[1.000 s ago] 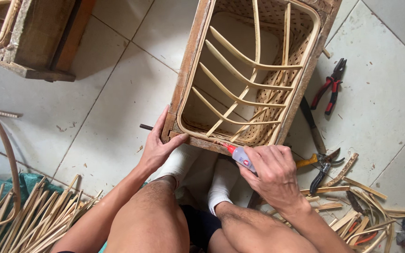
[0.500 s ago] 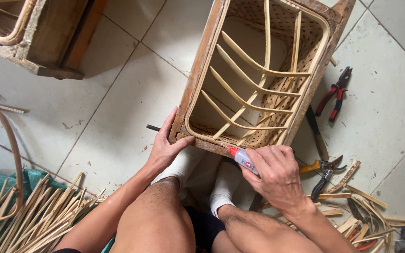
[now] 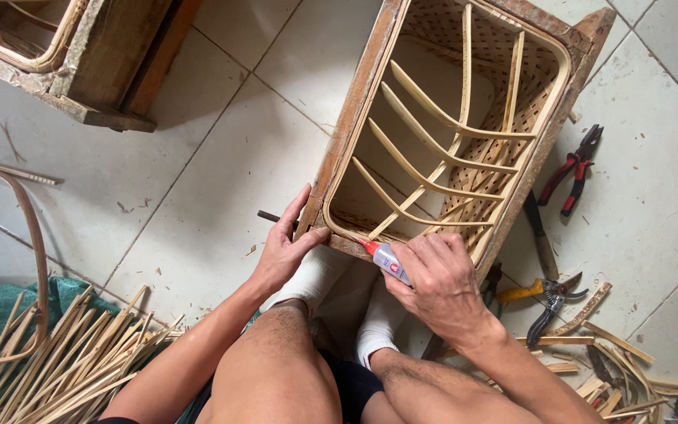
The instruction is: The person sits on the floor with a bamboo basket held in a wooden frame. They squeeze glue from a bottle along the basket rim, tuck and press bamboo strips into the rim, tap strips with a hammer, trim with a knife and pliers, and rotate the basket to glue and secure further strips.
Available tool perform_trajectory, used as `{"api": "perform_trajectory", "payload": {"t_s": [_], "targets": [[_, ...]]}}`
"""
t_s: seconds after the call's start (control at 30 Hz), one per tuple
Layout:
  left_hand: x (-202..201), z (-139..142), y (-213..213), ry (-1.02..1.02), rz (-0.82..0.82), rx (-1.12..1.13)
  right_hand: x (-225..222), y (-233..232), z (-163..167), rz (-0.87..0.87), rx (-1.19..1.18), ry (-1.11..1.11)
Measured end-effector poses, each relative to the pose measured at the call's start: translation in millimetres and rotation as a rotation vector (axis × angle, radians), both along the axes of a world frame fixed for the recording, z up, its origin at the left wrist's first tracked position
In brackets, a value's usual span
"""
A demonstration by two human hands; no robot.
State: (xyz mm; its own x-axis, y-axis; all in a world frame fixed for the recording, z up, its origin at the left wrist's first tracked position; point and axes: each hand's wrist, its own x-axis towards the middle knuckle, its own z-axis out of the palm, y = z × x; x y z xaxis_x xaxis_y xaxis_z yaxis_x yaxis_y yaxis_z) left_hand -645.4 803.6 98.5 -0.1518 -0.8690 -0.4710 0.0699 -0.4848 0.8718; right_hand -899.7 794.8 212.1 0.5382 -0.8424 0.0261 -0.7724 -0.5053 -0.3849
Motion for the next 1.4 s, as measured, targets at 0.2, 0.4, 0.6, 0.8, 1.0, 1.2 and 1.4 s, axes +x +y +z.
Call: {"api": "perform_trajectory", "payload": {"t_s": [0.2,0.4,0.6,0.8,1.0,1.2,1.4], "targets": [[15.1,1.8,-16.0,-0.010,-0.032,0.040,-23.0,-24.6,4.6,0.030,-0.083,0.114],[30.5,-3.8,-41.0,0.067,-0.058,0.135,-24.8,-111.9,-3.3,0.202,-0.310,0.114],[22.7,-1.5,-44.4,-0.019,-0.007,0.193,0.7,-155.4,-14.8,0.412,-0.367,0.117],[18.7,9.1,-50.2,-0.039,0.022,0.232,11.9,-161.2,-12.3,0.453,-0.400,0.138],[18.5,13.8,-52.2,-0.085,0.009,0.253,12.4,-158.0,-17.9,0.486,-0.451,0.211],[21.6,9.2,-51.0,-0.033,-0.001,0.194,1.4,-182.0,-21.5,0.508,-0.569,0.317],[29.4,5.8,-55.5,0.014,-0.063,0.227,-19.9,-203.7,-15.7,0.400,-0.532,0.230]]}}
